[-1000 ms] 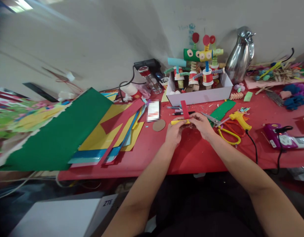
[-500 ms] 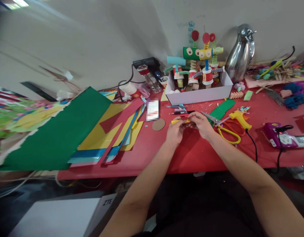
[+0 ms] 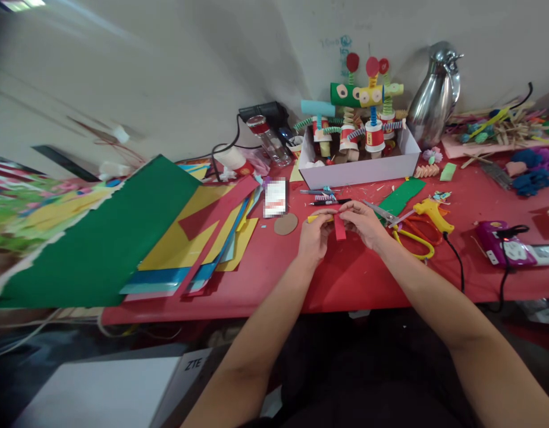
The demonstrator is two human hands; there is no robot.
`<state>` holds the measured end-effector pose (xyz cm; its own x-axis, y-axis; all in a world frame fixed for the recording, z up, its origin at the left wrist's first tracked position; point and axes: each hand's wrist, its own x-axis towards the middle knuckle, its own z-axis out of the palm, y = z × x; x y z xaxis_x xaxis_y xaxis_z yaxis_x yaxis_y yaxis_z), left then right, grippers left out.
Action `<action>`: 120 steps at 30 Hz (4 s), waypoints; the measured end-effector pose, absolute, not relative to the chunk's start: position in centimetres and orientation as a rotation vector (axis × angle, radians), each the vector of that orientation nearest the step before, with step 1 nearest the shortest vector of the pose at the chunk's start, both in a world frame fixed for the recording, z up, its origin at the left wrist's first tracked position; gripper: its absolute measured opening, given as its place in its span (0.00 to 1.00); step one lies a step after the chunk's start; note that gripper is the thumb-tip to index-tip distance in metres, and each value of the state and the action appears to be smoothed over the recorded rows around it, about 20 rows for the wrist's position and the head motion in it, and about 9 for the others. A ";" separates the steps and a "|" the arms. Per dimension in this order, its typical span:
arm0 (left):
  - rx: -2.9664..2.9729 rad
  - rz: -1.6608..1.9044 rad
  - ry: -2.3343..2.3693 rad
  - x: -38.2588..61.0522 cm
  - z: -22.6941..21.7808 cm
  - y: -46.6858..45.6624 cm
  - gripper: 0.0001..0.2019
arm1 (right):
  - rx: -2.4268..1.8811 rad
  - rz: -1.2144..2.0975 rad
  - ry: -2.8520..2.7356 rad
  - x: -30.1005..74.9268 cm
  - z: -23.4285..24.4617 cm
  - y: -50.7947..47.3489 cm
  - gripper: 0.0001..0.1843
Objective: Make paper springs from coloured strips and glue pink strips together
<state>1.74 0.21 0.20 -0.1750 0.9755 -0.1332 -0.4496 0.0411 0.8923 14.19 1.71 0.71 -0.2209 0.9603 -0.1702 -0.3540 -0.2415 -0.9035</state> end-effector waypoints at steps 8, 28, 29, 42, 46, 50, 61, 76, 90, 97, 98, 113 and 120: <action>0.710 1.432 1.020 1.6 0.7 -0.1 0.10 | -0.957 1.517 -1.122 14.5 0.4 1.8 0.10; 0.749 1.502 0.964 0.8 -0.2 0.6 0.14 | -0.977 1.063 -1.409 14.2 -0.1 1.4 0.15; 0.750 1.510 0.957 0.8 -0.2 0.6 0.14 | -0.974 1.055 -1.409 14.2 0.1 1.2 0.15; 0.857 1.527 0.858 1.4 -0.1 0.2 0.16 | -0.937 0.956 -1.335 14.1 0.8 0.8 0.07; 0.817 1.517 0.914 1.9 -0.4 0.3 0.13 | -0.939 0.996 -1.293 14.0 0.7 0.9 0.10; 0.857 1.576 0.986 1.9 -0.6 0.3 0.10 | -0.946 1.041 -1.309 13.9 0.5 0.9 0.11; 1.239 1.442 1.290 0.2 -0.4 0.4 0.04 | -1.040 1.075 -1.444 14.4 0.6 1.5 0.11; 1.055 1.270 1.131 -0.4 0.5 0.3 0.08 | -1.027 1.475 -1.245 14.7 1.0 1.5 0.15; 0.922 1.261 1.136 -1.5 0.9 0.7 0.11 | -1.005 1.610 -1.186 14.5 1.0 1.4 0.20; 0.949 1.135 1.167 -1.8 1.4 0.6 0.13 | -1.017 1.567 -1.350 15.4 1.5 1.7 0.15; 0.958 1.122 1.163 -1.8 1.4 0.6 0.13 | -1.009 1.590 -1.331 15.5 1.5 1.8 0.15; 0.731 1.156 1.020 -1.6 0.8 1.1 0.15 | -0.974 1.520 -1.130 14.9 0.4 2.1 0.15; 0.470 1.229 0.883 0.3 0.7 0.6 0.12 | -1.007 1.386 -1.053 14.6 -0.2 2.4 0.11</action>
